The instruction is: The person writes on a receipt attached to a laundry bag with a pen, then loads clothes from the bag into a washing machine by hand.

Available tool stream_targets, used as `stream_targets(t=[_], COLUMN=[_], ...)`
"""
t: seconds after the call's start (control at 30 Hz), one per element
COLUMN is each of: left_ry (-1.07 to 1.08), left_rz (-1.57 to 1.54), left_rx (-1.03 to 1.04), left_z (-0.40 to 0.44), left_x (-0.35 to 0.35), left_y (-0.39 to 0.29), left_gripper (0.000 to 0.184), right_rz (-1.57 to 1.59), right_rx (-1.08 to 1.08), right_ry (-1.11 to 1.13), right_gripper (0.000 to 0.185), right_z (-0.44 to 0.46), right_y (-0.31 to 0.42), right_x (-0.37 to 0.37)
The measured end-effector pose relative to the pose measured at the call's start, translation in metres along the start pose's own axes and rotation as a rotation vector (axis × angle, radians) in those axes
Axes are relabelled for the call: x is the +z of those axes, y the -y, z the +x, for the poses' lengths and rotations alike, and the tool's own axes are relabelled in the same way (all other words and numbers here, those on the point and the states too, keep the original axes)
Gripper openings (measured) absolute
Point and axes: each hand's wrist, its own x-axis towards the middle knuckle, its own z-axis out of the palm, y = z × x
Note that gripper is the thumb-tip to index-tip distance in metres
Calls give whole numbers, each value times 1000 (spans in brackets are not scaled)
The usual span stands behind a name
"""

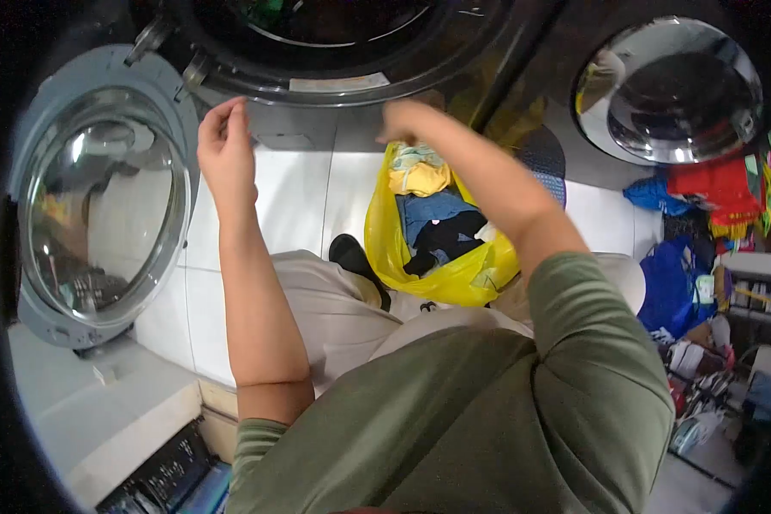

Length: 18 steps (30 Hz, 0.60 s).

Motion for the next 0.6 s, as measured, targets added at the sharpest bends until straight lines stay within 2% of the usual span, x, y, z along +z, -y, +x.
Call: stream_targets(t=[0.03, 0.07, 0.13, 0.23, 0.3, 0.33, 0.37, 0.4, 0.43, 0.5, 0.57, 0.6], left_ry=[3, 9, 36, 105, 163, 194, 247, 303, 360, 317, 241, 194], left_rz=[40, 74, 124, 81, 36, 11, 9, 8, 9, 46, 42, 27], left_rx=[37, 79, 77, 34, -46, -80, -133, -188, -239, -130, -60, -73], left_z=[-1, -3, -5, -8, -8, -6, -7, -10, -13, -17, -17, -14], left_x=[0, 2, 3, 5, 5, 7, 10, 13, 16, 27, 37, 38], left_y=[2, 1, -5, -4, 1, 1, -4, -11, -17, -20, -13, -13], left_gripper=[20, 20, 19, 18, 20, 22, 23, 25, 26, 28, 27, 27], right_rz=[155, 205, 247, 445, 307, 325, 735, 850, 998, 912, 835, 727], right_rx=[191, 281, 181, 217, 94, 6, -41, -223, -286, -271, -326, -327], right_ry=[-274, -273, -911, -465, -404, -493, -460, -595, -638, -555, -266, -296], right_gripper=[45, 45, 42, 38, 37, 28, 24, 19, 18, 21, 20, 14], right_z=[7, 17, 47, 18, -22, -43, -70, -100, -117, -144, -134, -112], right_y=[-15, -34, -66, -67, -59, -60, -58, -50, -43, -12, 5, 3], right_x=[53, 96, 213, 198, 129, 90, 47, 10, -23, -68, -89, -108])
